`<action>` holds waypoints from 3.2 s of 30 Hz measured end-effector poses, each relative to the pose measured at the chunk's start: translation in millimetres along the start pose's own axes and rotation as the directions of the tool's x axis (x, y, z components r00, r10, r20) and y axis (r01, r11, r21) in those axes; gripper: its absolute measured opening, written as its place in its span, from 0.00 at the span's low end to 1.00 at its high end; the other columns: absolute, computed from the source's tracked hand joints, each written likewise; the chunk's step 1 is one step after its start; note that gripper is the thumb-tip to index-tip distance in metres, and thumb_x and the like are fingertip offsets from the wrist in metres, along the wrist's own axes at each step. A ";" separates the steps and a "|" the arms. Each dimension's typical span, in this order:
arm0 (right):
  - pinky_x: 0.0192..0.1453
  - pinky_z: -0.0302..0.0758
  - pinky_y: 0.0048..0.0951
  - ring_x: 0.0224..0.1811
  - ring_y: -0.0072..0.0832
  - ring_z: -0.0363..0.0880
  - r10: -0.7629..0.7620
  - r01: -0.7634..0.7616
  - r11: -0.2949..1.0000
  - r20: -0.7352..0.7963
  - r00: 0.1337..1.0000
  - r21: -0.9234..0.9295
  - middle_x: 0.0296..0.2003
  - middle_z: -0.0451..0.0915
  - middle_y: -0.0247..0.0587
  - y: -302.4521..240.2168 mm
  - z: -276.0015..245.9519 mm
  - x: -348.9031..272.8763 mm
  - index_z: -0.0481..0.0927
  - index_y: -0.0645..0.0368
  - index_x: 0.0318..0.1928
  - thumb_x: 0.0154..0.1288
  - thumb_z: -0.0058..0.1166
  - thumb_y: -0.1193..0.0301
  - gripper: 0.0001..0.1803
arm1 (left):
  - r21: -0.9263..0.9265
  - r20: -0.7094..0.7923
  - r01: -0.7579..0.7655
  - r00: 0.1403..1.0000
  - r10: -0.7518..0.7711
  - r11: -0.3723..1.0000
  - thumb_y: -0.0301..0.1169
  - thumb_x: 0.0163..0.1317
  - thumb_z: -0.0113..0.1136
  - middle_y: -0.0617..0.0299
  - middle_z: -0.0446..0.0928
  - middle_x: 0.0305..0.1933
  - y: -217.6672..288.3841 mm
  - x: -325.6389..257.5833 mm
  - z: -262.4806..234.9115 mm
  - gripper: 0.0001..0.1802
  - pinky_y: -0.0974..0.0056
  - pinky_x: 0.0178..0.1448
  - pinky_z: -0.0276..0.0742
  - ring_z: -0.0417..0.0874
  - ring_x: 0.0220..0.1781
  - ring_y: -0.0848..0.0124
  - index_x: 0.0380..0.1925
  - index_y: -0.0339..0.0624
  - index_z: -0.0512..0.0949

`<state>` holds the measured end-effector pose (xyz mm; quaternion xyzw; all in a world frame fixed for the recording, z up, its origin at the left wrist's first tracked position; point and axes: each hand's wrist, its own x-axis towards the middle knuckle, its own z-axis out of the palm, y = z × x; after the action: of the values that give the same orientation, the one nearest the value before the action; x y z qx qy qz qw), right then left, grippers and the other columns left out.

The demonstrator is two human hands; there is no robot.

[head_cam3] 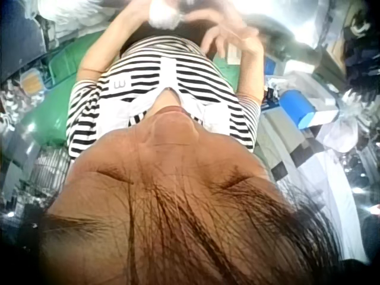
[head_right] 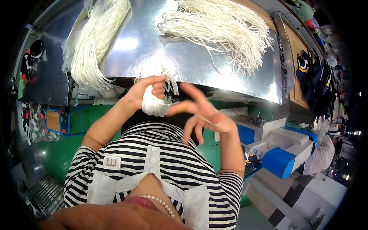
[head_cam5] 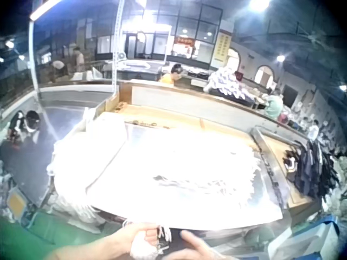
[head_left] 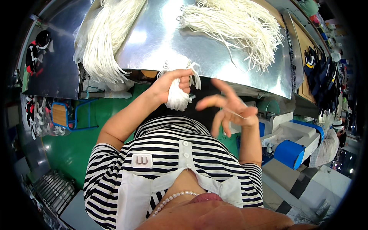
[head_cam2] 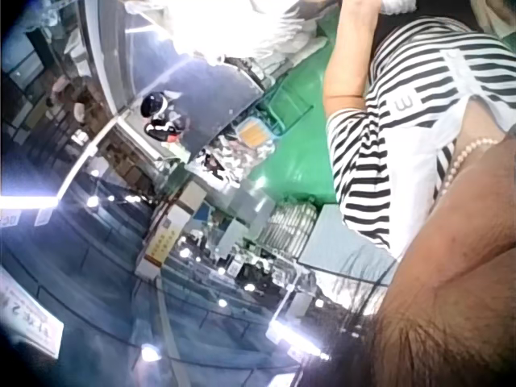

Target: The person gathers long white cords and wraps them together into bundles by hand before placing them on a metal work surface.

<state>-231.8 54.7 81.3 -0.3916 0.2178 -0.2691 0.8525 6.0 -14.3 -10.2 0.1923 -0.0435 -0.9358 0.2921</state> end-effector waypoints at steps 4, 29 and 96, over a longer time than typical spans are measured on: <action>0.71 0.58 0.51 0.74 0.51 0.49 -0.417 -0.033 0.019 -0.038 0.908 -0.999 0.71 0.56 0.44 2.6 -10.8 6.0 0.62 0.48 0.69 0.34 0.76 0.61 0.57 | 0.274 -0.152 0.367 0.929 -0.337 0.889 0.26 0.60 0.62 0.67 0.70 0.18 -32.6 -5.9 9.0 0.06 0.71 0.22 0.68 0.70 0.17 0.78 0.28 0.39 0.73; 0.37 0.77 0.35 0.35 0.43 0.82 0.018 0.015 0.472 0.027 0.999 -0.882 0.31 0.82 0.47 62.4 -13.6 39.9 0.71 0.57 0.45 0.44 0.68 0.72 0.26 | 0.656 -0.157 0.638 0.638 -0.754 0.403 0.29 0.56 0.66 0.65 0.72 0.20 -9.8 -43.1 22.6 0.09 0.76 0.19 0.65 0.71 0.16 0.80 0.30 0.36 0.76; 0.39 0.77 0.35 0.33 0.32 0.83 0.097 -0.524 0.408 -0.536 0.839 -0.748 0.27 0.82 0.43 -63.3 -25.9 -5.4 0.78 0.62 0.42 0.46 0.65 0.69 0.20 | 0.909 0.353 -0.320 0.932 0.085 -0.266 0.23 0.53 0.59 0.56 0.79 0.40 -7.0 35.6 87.8 0.21 0.67 0.47 0.73 0.79 0.42 0.71 0.49 0.38 0.72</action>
<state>-269.2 9.1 116.3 -0.6544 0.5678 -0.0268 0.4987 -58.4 -31.3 57.5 0.2648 -0.8083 -0.4940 0.1804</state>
